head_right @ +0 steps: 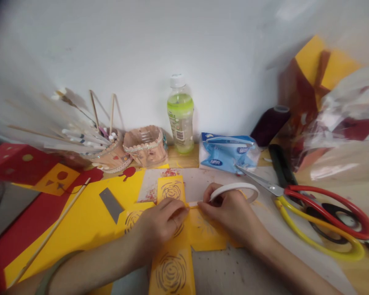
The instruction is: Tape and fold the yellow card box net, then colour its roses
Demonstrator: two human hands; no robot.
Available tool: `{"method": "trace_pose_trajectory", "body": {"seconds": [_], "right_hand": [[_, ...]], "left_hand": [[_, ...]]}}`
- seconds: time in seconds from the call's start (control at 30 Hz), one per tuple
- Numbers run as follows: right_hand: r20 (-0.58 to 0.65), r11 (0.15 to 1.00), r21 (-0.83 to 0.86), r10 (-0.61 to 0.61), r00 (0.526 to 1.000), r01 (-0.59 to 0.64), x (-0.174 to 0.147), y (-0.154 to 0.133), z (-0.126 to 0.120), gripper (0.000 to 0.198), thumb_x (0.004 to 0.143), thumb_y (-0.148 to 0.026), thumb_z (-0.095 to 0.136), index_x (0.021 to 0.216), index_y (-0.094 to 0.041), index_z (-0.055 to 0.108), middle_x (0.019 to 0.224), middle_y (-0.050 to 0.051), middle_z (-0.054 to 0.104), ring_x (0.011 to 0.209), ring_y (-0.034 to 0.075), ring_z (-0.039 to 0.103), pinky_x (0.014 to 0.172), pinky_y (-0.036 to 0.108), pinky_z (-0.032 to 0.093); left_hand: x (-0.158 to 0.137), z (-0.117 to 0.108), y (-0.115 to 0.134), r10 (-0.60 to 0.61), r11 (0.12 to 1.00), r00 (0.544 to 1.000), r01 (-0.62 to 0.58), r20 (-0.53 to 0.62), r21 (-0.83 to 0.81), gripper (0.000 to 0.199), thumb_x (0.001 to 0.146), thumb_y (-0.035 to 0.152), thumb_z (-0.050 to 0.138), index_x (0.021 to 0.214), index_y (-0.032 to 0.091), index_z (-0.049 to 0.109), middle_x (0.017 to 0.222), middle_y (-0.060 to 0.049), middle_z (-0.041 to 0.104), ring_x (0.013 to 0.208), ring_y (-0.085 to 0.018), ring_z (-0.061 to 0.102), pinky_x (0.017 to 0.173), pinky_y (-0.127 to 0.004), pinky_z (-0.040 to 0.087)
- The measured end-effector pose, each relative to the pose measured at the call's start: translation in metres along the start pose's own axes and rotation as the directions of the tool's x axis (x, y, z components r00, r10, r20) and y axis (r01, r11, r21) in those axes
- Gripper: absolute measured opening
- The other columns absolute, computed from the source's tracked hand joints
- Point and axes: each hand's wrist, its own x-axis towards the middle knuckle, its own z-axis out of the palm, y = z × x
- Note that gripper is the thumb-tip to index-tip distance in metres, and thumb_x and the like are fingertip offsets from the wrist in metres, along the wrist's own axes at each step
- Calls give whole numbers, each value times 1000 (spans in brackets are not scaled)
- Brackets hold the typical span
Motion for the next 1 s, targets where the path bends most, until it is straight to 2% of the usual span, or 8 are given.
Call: {"method": "trace_pose_trajectory", "body": {"seconds": [0.2, 0.37, 0.53, 0.7, 0.87, 1.0], "right_hand": [[-15, 999, -42, -25, 1000, 25, 1, 3, 1, 11, 68, -22, 54, 59, -18, 49, 48, -4, 47, 45, 9, 41, 39, 19, 28], [-26, 993, -103, -59, 998, 56, 2, 4, 1, 13, 68, -25, 53, 57, -19, 48, 48, -4, 48, 46, 9, 41, 40, 20, 28], [-41, 991, -124, -62, 997, 56, 3, 4, 1, 13, 69, -25, 52, 58, -19, 48, 49, -4, 48, 47, 10, 43, 41, 20, 30], [-24, 984, -163, -82, 996, 77, 2, 3, 2, 13, 70, -24, 51, 58, -20, 46, 46, -4, 49, 45, 10, 43, 41, 20, 28], [-71, 941, -328, -109, 991, 80, -2, 1, 3, 12, 71, -24, 48, 60, -20, 47, 48, -3, 52, 45, 11, 46, 43, 21, 27], [-131, 869, -494, -69, 989, -5, -7, -1, 0, 12, 73, -26, 48, 63, -20, 52, 52, -1, 56, 47, 13, 50, 45, 23, 26]], "left_hand": [[-2, -2, -4, 60, 995, 998, -61, 17, 84, 28, 89, 13, 33, 96, 12, 59, 91, -10, 61, 85, -21, 55, 71, -34, 53], [-2, -5, -5, 89, 987, 996, -89, 7, 134, 29, 89, 11, 33, 109, 10, 54, 104, -14, 60, 91, -24, 56, 72, -37, 53], [2, -8, -2, 109, 969, 991, -123, 73, 214, 33, 87, 11, 36, 118, 7, 47, 104, -14, 60, 89, -25, 55, 67, -37, 54], [5, -9, 2, 103, 938, 989, -132, 105, 321, 30, 87, 12, 40, 115, 10, 50, 103, -13, 59, 85, -26, 54, 53, -34, 53], [6, -9, 5, 131, 910, 986, -161, 104, 383, 27, 87, 11, 38, 108, 9, 54, 100, -13, 59, 81, -25, 55, 53, -36, 54], [6, -9, 6, 155, 879, 985, -174, 79, 445, 24, 87, 10, 38, 104, 10, 55, 98, -11, 60, 79, -23, 56, 52, -33, 54]]}}
